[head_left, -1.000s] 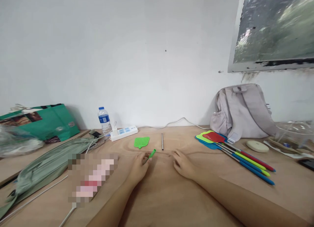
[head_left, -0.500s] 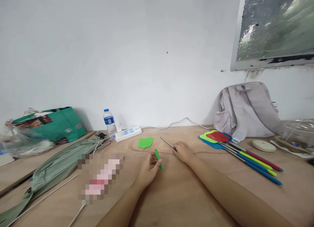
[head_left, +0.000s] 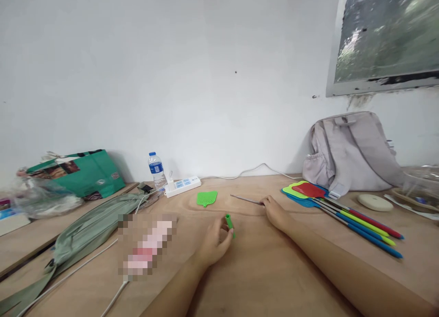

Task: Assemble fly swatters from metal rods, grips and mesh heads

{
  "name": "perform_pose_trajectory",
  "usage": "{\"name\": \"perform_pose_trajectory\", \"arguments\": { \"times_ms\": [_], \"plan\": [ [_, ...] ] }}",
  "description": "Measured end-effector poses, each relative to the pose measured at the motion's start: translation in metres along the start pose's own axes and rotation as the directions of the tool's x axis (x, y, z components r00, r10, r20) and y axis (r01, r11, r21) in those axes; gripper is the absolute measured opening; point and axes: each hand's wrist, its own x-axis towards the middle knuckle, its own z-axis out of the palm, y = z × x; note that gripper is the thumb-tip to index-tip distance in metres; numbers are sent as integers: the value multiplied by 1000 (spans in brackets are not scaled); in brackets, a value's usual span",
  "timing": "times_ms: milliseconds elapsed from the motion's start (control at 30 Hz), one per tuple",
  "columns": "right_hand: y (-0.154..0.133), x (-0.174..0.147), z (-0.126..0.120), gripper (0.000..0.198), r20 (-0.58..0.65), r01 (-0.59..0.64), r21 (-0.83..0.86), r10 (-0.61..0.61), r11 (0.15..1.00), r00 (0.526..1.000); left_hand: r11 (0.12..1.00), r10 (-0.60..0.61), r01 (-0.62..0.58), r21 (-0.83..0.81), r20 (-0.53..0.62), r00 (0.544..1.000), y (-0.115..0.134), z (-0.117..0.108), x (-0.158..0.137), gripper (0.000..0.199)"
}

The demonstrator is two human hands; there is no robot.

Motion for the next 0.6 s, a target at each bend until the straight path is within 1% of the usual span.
{"name": "perform_pose_trajectory", "arguments": {
  "times_ms": [100,167,200,233,300,367,400,433,500,600],
  "plan": [
    [-2,-4,-5,20,-56,18,68,-14,997,998,996,28,-32,79,56,998,8,-1,0,29],
    [-11,-3,-12,15,-126,72,225,-44,972,991,995,38,-43,86,67,997,11,0,0,28],
    [-19,-2,-16,13,-166,110,348,-54,931,985,996,41,-46,78,68,997,12,1,0,28],
    [-28,-1,-21,12,-196,149,485,-59,862,979,997,44,-48,66,67,997,12,3,0,27],
    [-48,0,-31,14,-209,195,722,-59,664,976,998,46,-49,44,63,997,13,6,0,27],
    [-69,-1,-42,15,-164,188,849,-93,494,982,998,40,-43,35,79,996,14,10,0,27],
    [-78,-3,-48,15,-124,168,883,-126,438,984,999,32,-36,35,97,995,15,11,1,28],
    [-86,-5,-52,15,-79,139,904,-161,405,984,999,21,-26,37,125,992,16,12,1,30],
    [-97,-10,-59,15,-11,93,919,-212,382,977,999,-8,1,36,190,982,19,13,1,35],
    [-102,-14,-61,16,63,47,907,-247,419,967,999,-38,28,43,240,970,24,12,2,38]
  ]
}}
